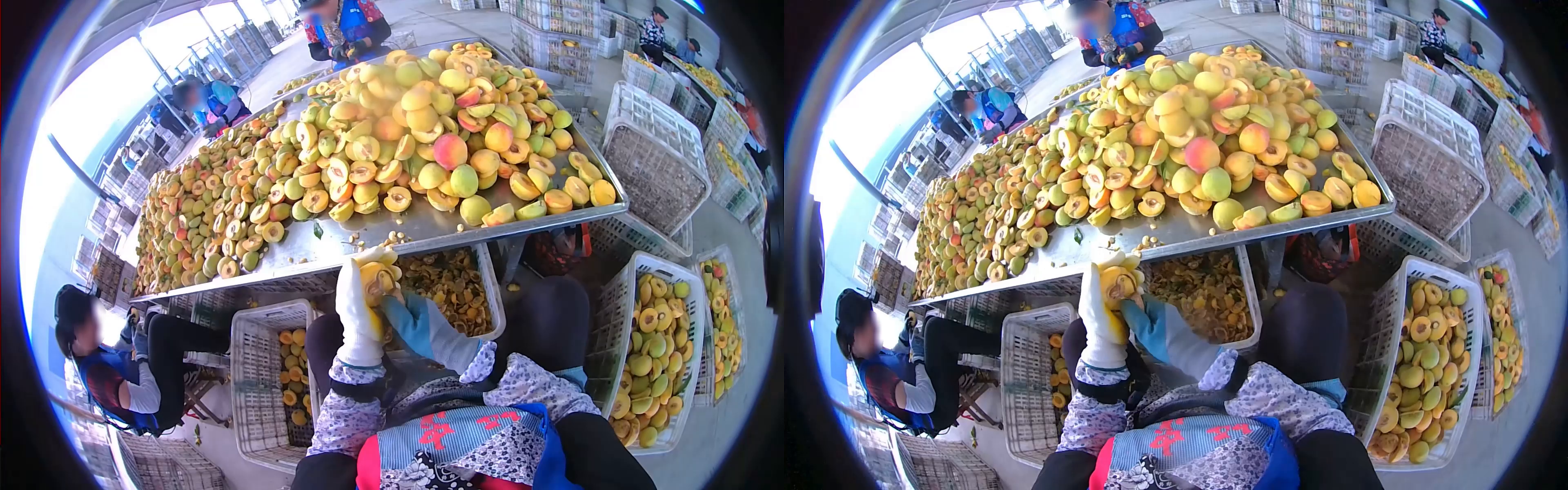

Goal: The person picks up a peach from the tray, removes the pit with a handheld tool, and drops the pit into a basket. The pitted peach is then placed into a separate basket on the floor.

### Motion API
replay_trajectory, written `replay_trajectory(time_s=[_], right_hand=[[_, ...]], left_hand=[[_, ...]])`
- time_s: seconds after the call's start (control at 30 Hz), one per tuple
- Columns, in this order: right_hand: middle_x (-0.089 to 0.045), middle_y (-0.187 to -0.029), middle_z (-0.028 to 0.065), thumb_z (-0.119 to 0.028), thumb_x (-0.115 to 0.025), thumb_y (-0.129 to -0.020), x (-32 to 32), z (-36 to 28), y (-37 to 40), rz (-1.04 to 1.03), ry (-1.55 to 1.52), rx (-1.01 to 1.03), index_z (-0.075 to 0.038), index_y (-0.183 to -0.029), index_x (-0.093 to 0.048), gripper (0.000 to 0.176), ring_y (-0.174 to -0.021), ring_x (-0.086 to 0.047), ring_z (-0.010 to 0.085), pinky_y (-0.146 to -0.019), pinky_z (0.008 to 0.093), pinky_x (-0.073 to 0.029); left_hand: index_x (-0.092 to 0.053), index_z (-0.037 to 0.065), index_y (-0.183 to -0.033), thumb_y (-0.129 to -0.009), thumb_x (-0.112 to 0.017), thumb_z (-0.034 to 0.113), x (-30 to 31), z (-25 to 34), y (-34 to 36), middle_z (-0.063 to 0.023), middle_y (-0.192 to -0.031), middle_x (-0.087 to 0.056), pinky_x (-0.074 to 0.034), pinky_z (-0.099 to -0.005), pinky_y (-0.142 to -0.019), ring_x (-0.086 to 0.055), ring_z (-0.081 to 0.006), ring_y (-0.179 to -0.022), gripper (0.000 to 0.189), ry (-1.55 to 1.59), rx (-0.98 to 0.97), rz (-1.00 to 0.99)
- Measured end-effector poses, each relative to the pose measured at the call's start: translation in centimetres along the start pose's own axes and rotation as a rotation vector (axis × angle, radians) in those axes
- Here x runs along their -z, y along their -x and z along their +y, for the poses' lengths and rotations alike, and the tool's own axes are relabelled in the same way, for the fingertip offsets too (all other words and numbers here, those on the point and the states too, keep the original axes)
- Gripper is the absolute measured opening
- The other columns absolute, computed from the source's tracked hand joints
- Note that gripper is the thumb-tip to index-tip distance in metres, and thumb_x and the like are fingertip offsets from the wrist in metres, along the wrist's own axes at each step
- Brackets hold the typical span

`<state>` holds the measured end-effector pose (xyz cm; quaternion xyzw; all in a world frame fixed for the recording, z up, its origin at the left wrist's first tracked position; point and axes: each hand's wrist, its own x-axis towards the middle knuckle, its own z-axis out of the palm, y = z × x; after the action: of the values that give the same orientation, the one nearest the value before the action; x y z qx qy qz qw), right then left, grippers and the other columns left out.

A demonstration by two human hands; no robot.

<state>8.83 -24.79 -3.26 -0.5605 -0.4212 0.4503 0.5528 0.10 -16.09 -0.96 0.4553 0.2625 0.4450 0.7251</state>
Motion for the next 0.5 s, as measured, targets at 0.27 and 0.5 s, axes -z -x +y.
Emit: replay_trajectory(time_s=[0.27,0.5], right_hand=[[-0.064,-0.076,0.0078,-0.042,-0.052,-0.103,-0.6,0.6,0.8,0.054,0.124,0.064,0.002,-0.098,-0.065,0.046,-0.074,-0.059,0.0152,-0.067,0.0341,-0.049],[-0.068,-0.081,0.0210,-0.037,-0.056,-0.101,0.3,-1.2,1.0,-0.098,-0.005,-0.123,0.005,-0.100,-0.065,0.043,-0.074,-0.065,0.0237,-0.069,0.0392,-0.051]], left_hand=[[-0.063,-0.002,-0.121,-0.104,-0.045,0.045,-0.3,-0.9,0.3,-0.0158,-0.106,-0.068,-0.051,-0.0298,-0.070,-0.061,-0.0190,-0.079,0.053,0.072,-0.094,0.000],[-0.065,-0.003,-0.117,-0.105,-0.045,0.041,-0.5,-0.9,0.6,-0.0156,-0.104,-0.069,-0.051,-0.0304,-0.072,-0.062,-0.0191,-0.080,0.050,-0.005,-0.121,0.048]])
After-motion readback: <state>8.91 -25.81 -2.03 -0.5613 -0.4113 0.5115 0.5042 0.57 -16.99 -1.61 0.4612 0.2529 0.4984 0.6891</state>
